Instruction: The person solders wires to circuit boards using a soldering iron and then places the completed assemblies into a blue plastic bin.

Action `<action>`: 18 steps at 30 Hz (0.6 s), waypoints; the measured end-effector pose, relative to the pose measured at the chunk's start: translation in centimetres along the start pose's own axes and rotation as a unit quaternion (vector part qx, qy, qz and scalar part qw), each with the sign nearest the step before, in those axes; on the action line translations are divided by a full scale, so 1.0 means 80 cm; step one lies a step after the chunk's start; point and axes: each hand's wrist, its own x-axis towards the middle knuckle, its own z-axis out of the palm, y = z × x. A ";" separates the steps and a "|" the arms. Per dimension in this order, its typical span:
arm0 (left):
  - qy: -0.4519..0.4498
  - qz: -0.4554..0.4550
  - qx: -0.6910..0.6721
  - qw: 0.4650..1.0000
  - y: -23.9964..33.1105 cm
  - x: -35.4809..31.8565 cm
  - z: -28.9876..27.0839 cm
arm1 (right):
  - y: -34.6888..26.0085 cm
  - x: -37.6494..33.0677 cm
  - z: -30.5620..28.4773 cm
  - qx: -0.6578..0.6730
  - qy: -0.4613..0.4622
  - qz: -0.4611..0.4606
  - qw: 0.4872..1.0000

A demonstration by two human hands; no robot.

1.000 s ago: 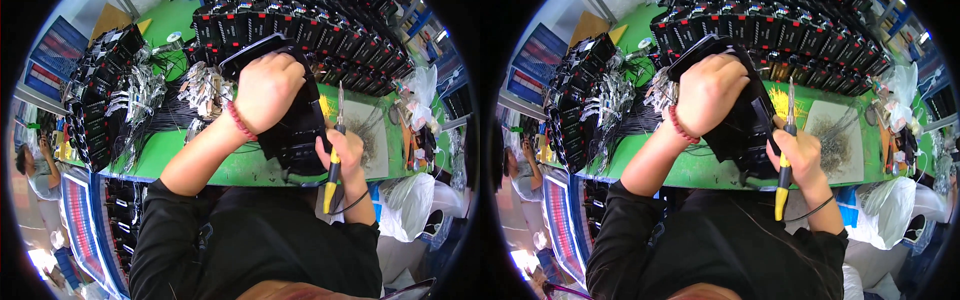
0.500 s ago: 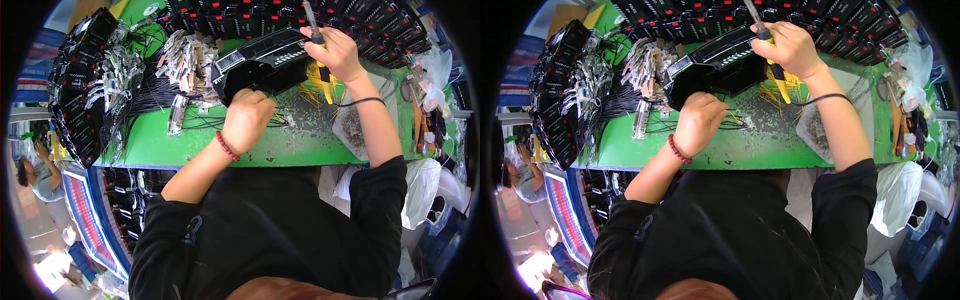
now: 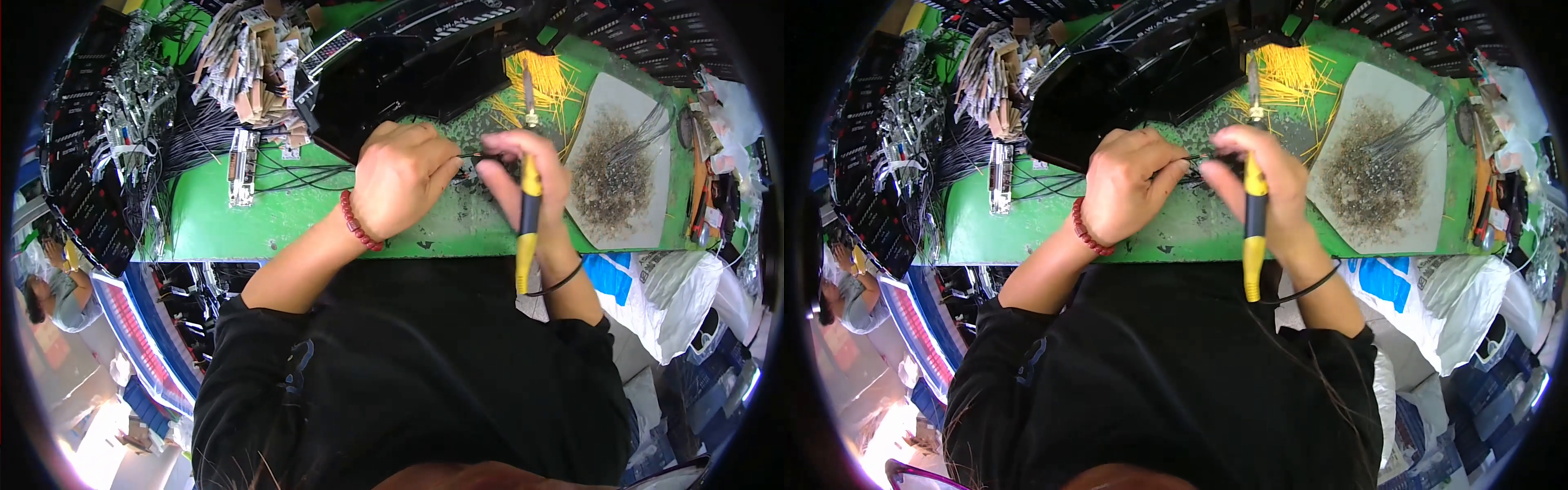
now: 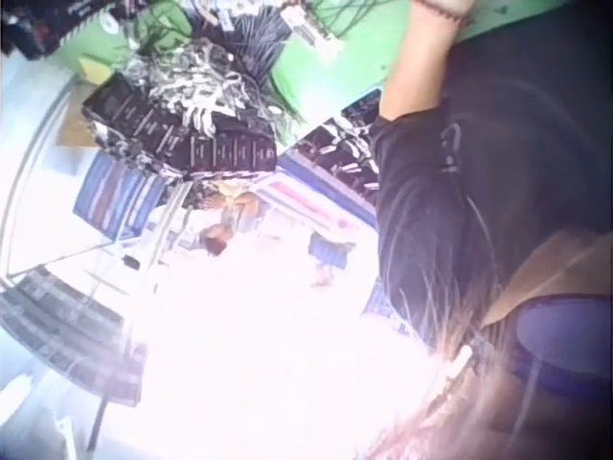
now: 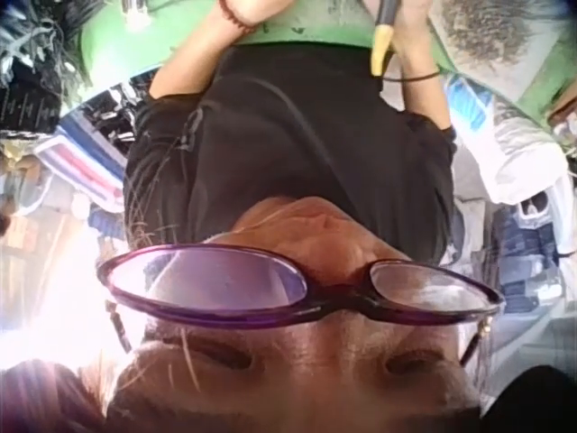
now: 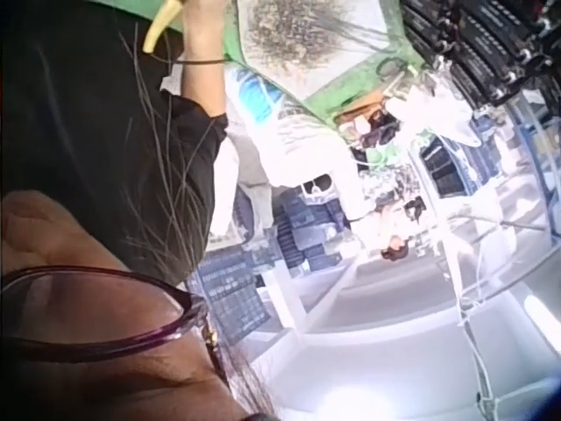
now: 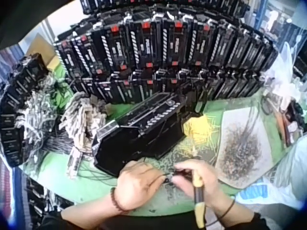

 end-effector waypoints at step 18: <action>0.029 -0.077 -0.068 0.994 0.006 0.001 0.009 | 0.013 -0.031 0.018 0.059 0.067 -0.018 0.996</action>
